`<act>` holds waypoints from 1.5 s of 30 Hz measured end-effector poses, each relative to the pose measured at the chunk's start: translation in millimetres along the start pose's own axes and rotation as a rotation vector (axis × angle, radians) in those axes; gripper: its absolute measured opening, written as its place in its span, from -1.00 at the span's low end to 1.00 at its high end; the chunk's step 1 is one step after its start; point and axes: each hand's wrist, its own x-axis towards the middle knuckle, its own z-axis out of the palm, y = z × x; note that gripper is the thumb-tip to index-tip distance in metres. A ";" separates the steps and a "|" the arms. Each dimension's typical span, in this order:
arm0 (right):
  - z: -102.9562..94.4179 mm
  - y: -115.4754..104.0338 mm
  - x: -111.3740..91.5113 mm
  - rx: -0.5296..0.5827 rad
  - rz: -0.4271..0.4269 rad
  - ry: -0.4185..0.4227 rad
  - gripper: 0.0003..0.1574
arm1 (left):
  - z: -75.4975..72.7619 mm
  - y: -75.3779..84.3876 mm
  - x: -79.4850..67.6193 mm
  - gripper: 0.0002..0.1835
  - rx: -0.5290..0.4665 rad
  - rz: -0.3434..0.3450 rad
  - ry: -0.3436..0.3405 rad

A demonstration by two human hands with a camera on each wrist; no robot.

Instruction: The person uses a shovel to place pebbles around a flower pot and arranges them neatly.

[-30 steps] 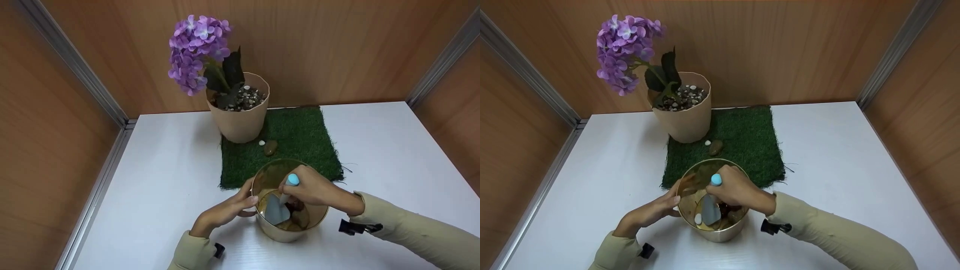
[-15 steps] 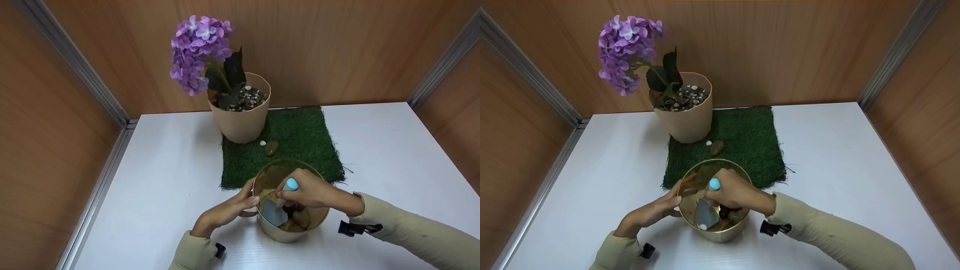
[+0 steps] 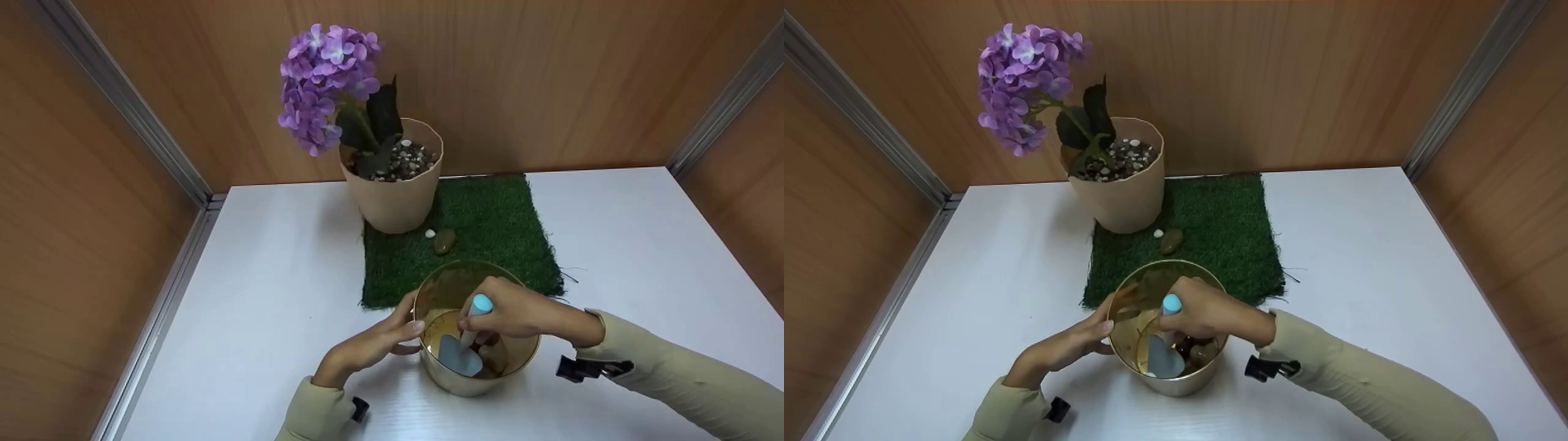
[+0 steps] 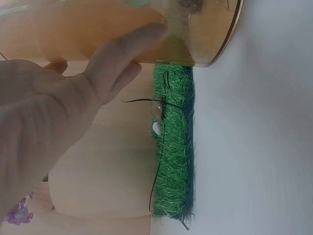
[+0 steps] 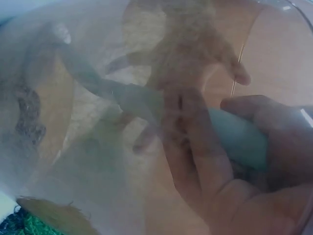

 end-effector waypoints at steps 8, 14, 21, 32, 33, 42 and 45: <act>-4.7 0.0 0.0 0.023 -0.011 -0.049 -0.86 | -1.2 0.9 1.1 -0.35 -0.011 0.000 0.001; -6.4 -0.2 -0.1 0.034 -0.015 -0.050 -0.84 | -0.9 1.8 0.4 -0.35 -0.013 0.003 -0.001; -6.8 0.4 -0.1 0.039 -0.040 -0.064 -0.83 | -1.4 1.8 1.2 -0.33 0.001 0.009 -0.002; -8.4 -0.2 -0.4 0.080 -0.008 -0.055 -0.81 | -0.7 0.1 1.4 -0.38 0.002 0.024 -0.011; -9.3 -0.2 -0.9 0.082 -0.005 -0.052 -0.81 | -0.4 -0.1 1.5 -0.37 0.002 0.024 -0.011; -26.8 -1.0 -7.2 0.247 0.026 -0.050 -0.77 | 0.7 -0.9 2.2 -0.35 0.003 0.012 -0.003; -32.7 0.5 -10.0 0.298 0.036 -0.049 -0.74 | 0.5 -2.3 2.0 -0.36 0.003 0.017 -0.002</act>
